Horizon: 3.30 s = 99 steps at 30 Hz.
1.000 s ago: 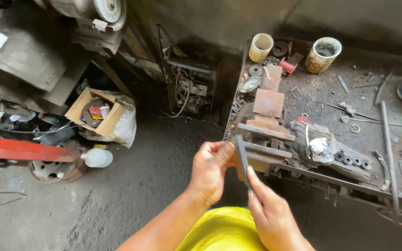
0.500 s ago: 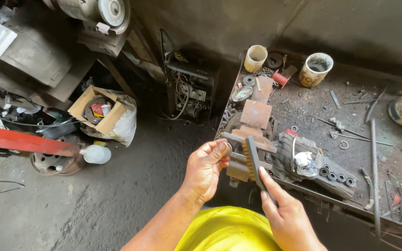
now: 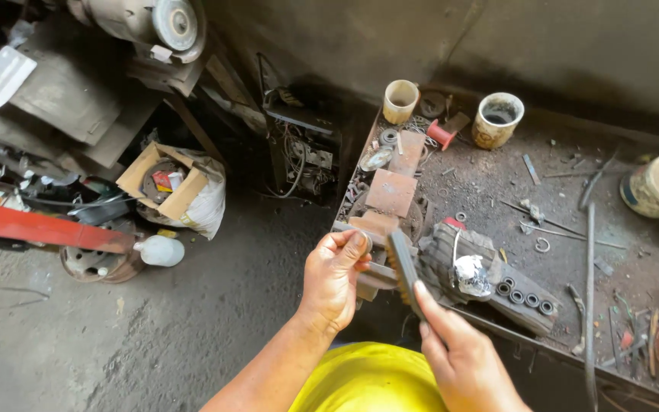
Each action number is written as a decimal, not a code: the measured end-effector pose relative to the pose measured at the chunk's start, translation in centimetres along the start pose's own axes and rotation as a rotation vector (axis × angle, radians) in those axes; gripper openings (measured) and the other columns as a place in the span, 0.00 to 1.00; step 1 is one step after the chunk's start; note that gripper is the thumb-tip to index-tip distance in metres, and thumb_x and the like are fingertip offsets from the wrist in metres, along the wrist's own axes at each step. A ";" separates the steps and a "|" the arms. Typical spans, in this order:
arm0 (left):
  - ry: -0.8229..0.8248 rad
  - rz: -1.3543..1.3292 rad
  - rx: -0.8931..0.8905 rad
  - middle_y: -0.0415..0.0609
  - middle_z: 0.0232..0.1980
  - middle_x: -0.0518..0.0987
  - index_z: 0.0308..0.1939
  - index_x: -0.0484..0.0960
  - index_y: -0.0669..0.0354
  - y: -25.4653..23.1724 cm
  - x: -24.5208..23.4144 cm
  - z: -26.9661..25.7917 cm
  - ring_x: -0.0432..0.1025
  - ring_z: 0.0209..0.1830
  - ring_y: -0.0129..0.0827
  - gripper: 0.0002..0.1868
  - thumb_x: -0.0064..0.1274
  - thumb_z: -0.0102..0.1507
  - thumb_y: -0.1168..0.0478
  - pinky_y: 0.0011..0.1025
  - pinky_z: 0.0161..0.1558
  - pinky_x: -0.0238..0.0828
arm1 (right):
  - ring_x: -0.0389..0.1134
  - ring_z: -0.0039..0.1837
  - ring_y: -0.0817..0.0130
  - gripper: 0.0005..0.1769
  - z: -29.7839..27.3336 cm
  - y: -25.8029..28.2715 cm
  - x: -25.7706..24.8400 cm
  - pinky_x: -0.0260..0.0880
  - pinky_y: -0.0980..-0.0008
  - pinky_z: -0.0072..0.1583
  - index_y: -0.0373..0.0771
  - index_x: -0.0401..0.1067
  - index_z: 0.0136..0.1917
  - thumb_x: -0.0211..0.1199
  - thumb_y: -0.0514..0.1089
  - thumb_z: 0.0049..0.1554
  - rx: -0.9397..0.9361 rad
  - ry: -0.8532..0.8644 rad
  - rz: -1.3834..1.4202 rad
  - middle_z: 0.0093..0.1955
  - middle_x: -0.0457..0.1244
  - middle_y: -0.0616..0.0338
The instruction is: The person cleans a small cylindrical metal part using a wire brush and a hacksaw, scrubbing the surface and edges. They then pick up a gear-like metal part and clean it with the wire brush before placing it into a bench vise.
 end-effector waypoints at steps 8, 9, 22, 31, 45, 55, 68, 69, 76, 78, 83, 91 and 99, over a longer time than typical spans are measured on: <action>0.052 0.089 -0.022 0.48 0.38 0.81 0.46 0.80 0.62 1.5 0.9 -1.9 0.74 0.33 0.34 0.18 0.66 0.57 0.58 0.29 0.37 0.68 | 0.65 0.69 0.71 0.33 4.5 2.3 -1.2 0.59 0.73 0.68 0.46 0.60 0.79 0.52 0.44 0.60 -0.007 0.048 -0.015 0.71 0.64 0.58; 0.052 0.057 -0.011 0.48 0.37 0.81 0.46 0.80 0.61 1.5 1.0 -1.2 0.75 0.32 0.35 0.17 0.66 0.58 0.58 0.29 0.37 0.68 | 0.71 0.60 0.69 0.33 4.4 2.5 -1.8 0.63 0.73 0.62 0.46 0.60 0.79 0.51 0.46 0.61 -0.004 0.051 -0.041 0.65 0.70 0.58; 0.191 0.046 -0.004 0.52 0.40 0.83 0.50 0.81 0.68 1.8 3.2 -3.3 0.75 0.32 0.31 0.23 0.67 0.56 0.59 0.24 0.34 0.69 | 0.60 0.74 0.79 0.31 4.9 0.4 -3.3 0.52 0.78 0.71 0.45 0.62 0.77 0.52 0.45 0.61 0.003 0.009 0.012 0.75 0.62 0.63; 0.119 0.038 -0.024 0.53 0.37 0.79 0.49 0.78 0.67 1.4 2.6 -3.8 0.74 0.33 0.35 0.25 0.69 0.53 0.58 0.27 0.37 0.69 | 0.58 0.78 0.78 0.32 -0.2 -3.1 -3.8 0.50 0.76 0.76 0.51 0.65 0.76 0.56 0.45 0.58 0.200 0.012 0.078 0.76 0.62 0.66; 0.158 0.186 -0.048 0.55 0.40 0.83 0.50 0.81 0.68 3.3 1.4 -4.1 0.76 0.31 0.36 0.23 0.68 0.53 0.65 0.27 0.34 0.69 | 0.69 0.68 0.58 0.39 0.1 -5.9 -3.2 0.66 0.64 0.64 0.47 0.62 0.77 0.64 0.54 0.54 0.204 -0.301 -0.176 0.68 0.68 0.57; 0.077 0.168 0.037 0.56 0.40 0.81 0.57 0.78 0.70 -1.4 0.1 -2.3 0.73 0.32 0.36 0.29 0.61 0.59 0.51 0.26 0.33 0.67 | 0.68 0.53 0.52 0.20 -5.0 -21.3 -1.9 0.68 0.47 0.50 0.42 0.68 0.63 0.59 0.51 0.61 0.527 -0.509 -0.299 0.56 0.63 0.56; 0.076 0.153 0.046 0.56 0.42 0.80 0.59 0.76 0.71 -0.4 0.4 -2.4 0.74 0.32 0.36 0.27 0.56 0.64 0.53 0.28 0.35 0.69 | 0.67 0.61 0.47 0.27 -4.2 -18.0 -6.3 0.67 0.49 0.61 0.39 0.72 0.67 0.59 0.55 0.60 0.418 -0.468 -0.541 0.57 0.68 0.48; 0.067 0.135 0.072 0.58 0.42 0.81 0.59 0.75 0.71 -0.8 0.1 -2.2 0.75 0.32 0.37 0.26 0.55 0.64 0.54 0.28 0.33 0.69 | 0.70 0.56 0.42 0.26 -4.8 -17.0 -7.9 0.67 0.47 0.60 0.35 0.76 0.63 0.64 0.51 0.57 0.323 -0.623 -0.612 0.54 0.71 0.44; 0.061 0.063 0.099 0.56 0.40 0.81 0.54 0.77 0.68 -0.6 0.7 -2.3 0.77 0.32 0.36 0.22 0.62 0.59 0.60 0.28 0.34 0.73 | 0.72 0.56 0.42 0.23 -13.8 -33.7 -8.0 0.72 0.47 0.61 0.48 0.83 0.63 0.72 0.60 0.60 0.334 -0.751 -1.060 0.52 0.70 0.47; 0.047 0.101 0.081 0.54 0.41 0.80 0.54 0.77 0.68 -0.7 1.0 -2.4 0.76 0.33 0.37 0.23 0.63 0.59 0.60 0.30 0.37 0.72 | 0.69 0.54 0.46 0.15 -14.5 -34.7 -7.8 0.72 0.51 0.60 0.43 0.83 0.61 0.75 0.48 0.63 0.168 -0.879 -1.057 0.50 0.66 0.51; 0.050 0.076 0.060 0.54 0.39 0.80 0.52 0.78 0.66 -0.7 1.1 -2.4 0.76 0.33 0.39 0.23 0.64 0.59 0.56 0.29 0.35 0.71 | 0.71 0.52 0.48 0.21 -13.9 -37.2 -8.3 0.70 0.51 0.55 0.54 0.84 0.67 0.68 0.57 0.63 0.343 -0.755 -1.170 0.47 0.66 0.54; 0.041 0.328 0.025 0.50 0.39 0.81 0.55 0.79 0.66 -0.3 1.3 -0.9 0.74 0.32 0.31 0.20 0.60 0.62 0.60 0.27 0.38 0.73 | 0.62 0.32 0.60 0.13 -14.5 -30.1 -11.3 0.59 0.65 0.37 0.20 0.69 0.65 0.49 0.34 0.82 0.393 -1.018 -0.175 0.38 0.62 0.43; 0.158 1.235 0.566 0.50 0.52 0.77 0.57 0.81 0.65 -1.0 3.8 -0.5 0.74 0.31 0.30 0.22 0.50 0.69 0.51 0.30 0.42 0.74 | 0.67 0.38 0.48 0.11 -13.0 -22.5 -13.0 0.65 0.59 0.45 0.18 0.62 0.60 0.45 0.33 0.76 0.409 -0.660 0.222 0.33 0.60 0.36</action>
Point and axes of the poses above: each hand's wrist, its own z-axis towards the middle knuckle, its own x-axis out of the palm, y = z × x, the point moved 6 cm from there along z, towards the middle knuckle
